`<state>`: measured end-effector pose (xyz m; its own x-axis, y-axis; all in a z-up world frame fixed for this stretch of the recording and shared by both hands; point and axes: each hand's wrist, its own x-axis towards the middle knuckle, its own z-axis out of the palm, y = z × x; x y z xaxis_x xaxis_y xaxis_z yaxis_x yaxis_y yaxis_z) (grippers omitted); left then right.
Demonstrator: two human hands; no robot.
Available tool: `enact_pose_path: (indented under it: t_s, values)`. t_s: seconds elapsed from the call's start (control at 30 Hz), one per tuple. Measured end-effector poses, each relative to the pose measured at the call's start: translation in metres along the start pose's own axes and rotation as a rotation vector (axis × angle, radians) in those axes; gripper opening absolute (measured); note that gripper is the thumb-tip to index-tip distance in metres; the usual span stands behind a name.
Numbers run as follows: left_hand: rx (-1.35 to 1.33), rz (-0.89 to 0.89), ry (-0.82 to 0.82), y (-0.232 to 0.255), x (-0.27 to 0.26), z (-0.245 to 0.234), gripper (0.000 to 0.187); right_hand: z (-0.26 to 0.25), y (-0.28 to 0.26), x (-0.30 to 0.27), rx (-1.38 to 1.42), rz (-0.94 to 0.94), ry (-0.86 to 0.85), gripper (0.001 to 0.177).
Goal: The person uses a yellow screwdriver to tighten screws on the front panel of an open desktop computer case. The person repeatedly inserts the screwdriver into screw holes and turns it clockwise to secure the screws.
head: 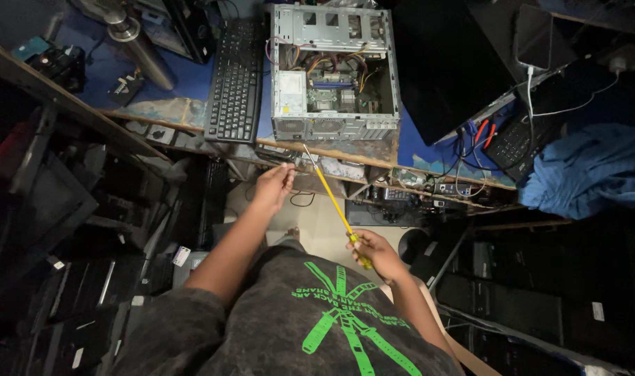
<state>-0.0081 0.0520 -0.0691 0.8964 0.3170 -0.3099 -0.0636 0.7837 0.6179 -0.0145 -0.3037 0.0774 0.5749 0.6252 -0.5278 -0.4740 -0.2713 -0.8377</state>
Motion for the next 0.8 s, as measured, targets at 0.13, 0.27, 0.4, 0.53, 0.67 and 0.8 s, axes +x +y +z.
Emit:
enact_pose_path:
  t_s: [0.13,0.27,0.4,0.53,0.67,0.8]
  values:
    - [-0.041,-0.102,0.06,0.021,-0.01,0.025,0.041,-0.004,-0.007,-0.025,-0.038,0.002,0.05,0.035]
    - [0.04,-0.011,0.003,0.052,-0.035,0.072,0.04,-0.007,-0.016,-0.045,-0.013,-0.012,0.053,0.038]
    - [0.162,0.084,-0.012,0.079,-0.051,0.104,0.033,-0.009,-0.021,-0.06,-0.041,-0.051,0.03,0.039]
    - [0.075,0.118,-0.076,0.089,-0.056,0.117,0.024,-0.007,-0.022,-0.068,-0.073,-0.083,0.04,0.041]
    - [-0.146,0.059,-0.16,0.095,-0.06,0.125,0.023,-0.004,-0.023,-0.071,-0.059,-0.102,0.033,0.042]
    - [-0.207,0.026,-0.139,0.1,-0.065,0.136,0.024,-0.001,-0.023,-0.074,-0.051,-0.151,0.018,0.042]
